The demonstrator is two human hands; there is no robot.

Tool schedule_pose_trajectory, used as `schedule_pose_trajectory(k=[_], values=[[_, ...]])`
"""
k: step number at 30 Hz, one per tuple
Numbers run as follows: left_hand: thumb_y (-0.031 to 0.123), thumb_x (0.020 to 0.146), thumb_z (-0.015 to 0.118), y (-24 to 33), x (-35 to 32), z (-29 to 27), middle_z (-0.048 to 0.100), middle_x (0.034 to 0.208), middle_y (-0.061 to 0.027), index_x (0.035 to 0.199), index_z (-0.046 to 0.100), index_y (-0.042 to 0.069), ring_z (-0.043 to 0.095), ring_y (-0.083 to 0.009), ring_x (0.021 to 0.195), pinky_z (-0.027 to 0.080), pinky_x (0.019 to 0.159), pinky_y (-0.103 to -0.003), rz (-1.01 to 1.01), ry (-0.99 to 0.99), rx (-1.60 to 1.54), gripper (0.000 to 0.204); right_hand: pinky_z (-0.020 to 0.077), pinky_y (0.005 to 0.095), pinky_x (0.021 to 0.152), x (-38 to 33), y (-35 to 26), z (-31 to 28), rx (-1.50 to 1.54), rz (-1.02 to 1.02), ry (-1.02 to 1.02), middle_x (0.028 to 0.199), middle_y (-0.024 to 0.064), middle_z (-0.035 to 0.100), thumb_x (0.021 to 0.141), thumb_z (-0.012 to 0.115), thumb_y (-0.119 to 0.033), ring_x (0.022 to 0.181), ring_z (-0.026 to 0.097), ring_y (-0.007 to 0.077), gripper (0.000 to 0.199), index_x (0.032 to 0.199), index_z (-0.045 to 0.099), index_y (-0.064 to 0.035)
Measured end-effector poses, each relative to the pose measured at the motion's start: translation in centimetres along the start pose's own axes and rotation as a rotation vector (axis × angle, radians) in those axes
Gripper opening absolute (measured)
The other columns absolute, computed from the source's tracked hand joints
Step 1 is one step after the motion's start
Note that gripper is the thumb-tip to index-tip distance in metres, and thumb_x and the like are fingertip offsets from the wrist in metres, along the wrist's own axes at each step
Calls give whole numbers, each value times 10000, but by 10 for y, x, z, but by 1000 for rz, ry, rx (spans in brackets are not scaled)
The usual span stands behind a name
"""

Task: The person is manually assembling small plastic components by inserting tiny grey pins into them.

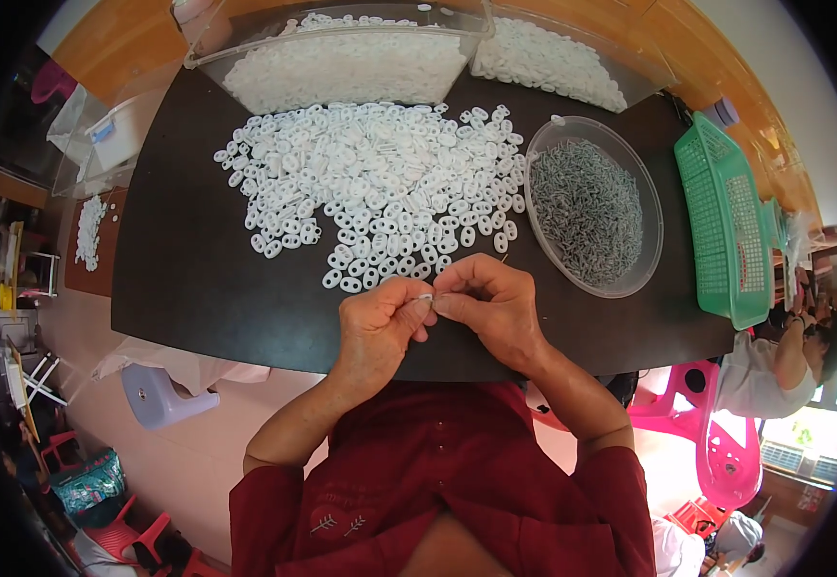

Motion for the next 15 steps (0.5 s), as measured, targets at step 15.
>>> schedule_pose_trajectory(k=[15], values=[[49, 897, 566, -5, 3, 0, 640, 780, -107, 989, 596, -57, 576, -111, 589, 449, 483, -202, -43, 14, -277, 143, 484, 227, 699, -4, 6, 2, -202, -111, 47, 843, 49, 622, 836, 609, 30, 783, 594, 92, 102, 936, 598, 16]])
Point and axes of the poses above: each hand's wrist, its own x-axis towards the middle knuckle, its own z-axis out of the palm, y = z × x, the point moved 3 cm from there along x, towards the middle knuckle
